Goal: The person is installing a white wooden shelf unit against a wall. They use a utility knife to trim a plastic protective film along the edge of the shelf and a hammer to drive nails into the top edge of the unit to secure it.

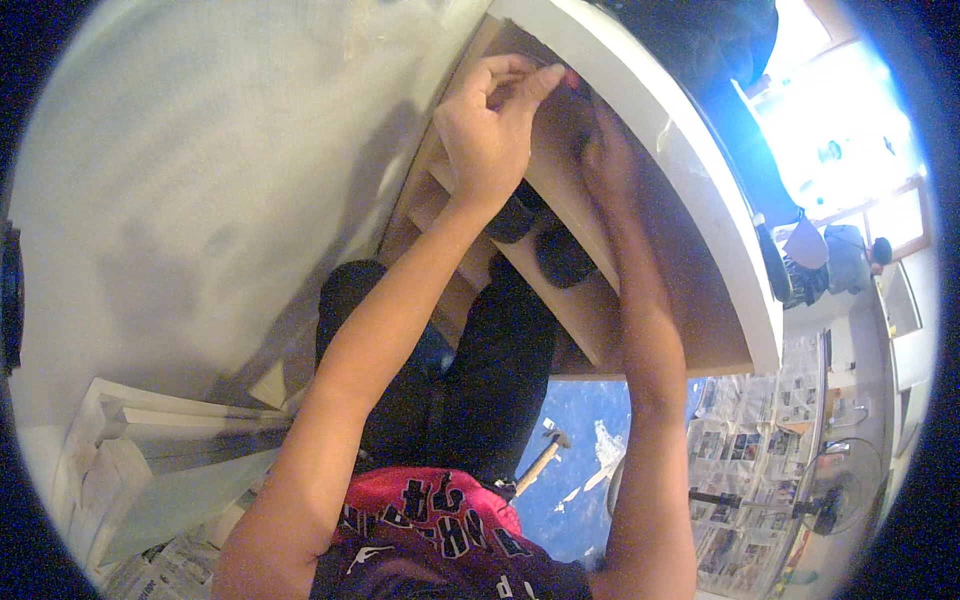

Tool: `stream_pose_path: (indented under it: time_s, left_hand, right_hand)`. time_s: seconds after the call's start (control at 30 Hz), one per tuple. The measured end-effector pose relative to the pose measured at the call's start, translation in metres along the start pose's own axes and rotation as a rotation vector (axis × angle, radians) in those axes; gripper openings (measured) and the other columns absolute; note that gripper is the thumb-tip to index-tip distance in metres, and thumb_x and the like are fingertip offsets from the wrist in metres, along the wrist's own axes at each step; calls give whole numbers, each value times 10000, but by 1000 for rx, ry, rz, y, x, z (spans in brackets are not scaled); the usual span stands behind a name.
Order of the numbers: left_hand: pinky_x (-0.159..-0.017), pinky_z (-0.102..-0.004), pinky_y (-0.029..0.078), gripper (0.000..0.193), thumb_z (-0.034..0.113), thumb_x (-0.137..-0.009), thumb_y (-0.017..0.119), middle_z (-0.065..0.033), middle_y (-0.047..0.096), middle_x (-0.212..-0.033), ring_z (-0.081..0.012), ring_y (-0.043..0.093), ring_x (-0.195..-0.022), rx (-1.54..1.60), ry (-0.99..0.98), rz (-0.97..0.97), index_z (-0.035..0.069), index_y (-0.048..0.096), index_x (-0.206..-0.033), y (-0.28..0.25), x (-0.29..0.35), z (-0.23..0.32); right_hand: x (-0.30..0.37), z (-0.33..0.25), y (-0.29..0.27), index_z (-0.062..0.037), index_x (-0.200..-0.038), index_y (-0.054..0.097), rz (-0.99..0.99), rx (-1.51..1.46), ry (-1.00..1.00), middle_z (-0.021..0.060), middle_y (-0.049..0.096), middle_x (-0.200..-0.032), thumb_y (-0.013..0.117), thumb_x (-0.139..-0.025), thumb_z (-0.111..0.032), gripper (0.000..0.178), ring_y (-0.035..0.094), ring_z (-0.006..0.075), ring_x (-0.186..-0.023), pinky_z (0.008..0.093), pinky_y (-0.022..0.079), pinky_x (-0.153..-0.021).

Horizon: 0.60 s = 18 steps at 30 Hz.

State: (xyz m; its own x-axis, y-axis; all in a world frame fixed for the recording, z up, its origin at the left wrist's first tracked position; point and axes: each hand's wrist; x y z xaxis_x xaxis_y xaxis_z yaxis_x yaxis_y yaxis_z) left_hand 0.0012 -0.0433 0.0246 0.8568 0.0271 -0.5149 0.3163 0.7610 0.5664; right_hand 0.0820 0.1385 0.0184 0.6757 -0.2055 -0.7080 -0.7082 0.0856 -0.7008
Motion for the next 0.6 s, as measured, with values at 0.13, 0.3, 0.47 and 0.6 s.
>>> stream_pose_path:
  time_s: [0.13,0.3,0.47,0.6]
  left_hand:
    - [-686,-280,565,303,229,-859,857,-90,759,-849,-151,709,-734,98,71,75,-22,718,-953,15,-3,-4]
    - [-896,-306,505,498,229,-845,875,-79,642,-1069,-175,633,-983,-77,-108,58,13,537,-1141,4,21,11]
    - [-902,-294,496,384,288,-975,737,-79,650,-1117,-166,611,-1039,47,-211,-108,8,553,-1161,-58,28,15]
    - [-895,-357,538,261,219,-1051,599,-123,713,-1012,-215,668,-1003,-297,-38,-284,-31,663,-1090,-83,-17,82]
  right_hand:
    - [-1,-10,5,-32,-1467,507,59,210,-105,254,664,-1261,490,-987,-6,482,644,398,-1190,458,496,-1024]
    - [-1,-28,-6,-34,-1437,483,37,-39,-251,279,586,-1332,502,-958,-7,480,600,486,-1176,514,470,-1032]
    - [45,-109,-29,-9,-1469,394,-173,-254,-87,255,586,-1311,533,-987,-54,504,601,458,-1171,501,462,-1038]
    - [118,-170,-41,34,-1503,344,-189,-818,525,218,603,-1290,514,-1052,-139,512,586,357,-1243,452,442,-1064]
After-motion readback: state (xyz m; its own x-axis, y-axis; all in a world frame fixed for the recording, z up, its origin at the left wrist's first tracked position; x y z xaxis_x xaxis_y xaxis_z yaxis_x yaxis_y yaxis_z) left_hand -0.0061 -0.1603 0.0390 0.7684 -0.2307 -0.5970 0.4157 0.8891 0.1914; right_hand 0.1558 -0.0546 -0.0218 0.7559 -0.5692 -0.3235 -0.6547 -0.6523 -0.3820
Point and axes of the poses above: each hand's wrist, its own x-axis away from the middle knuckle, its own y-axis out of the palm, z = x × y
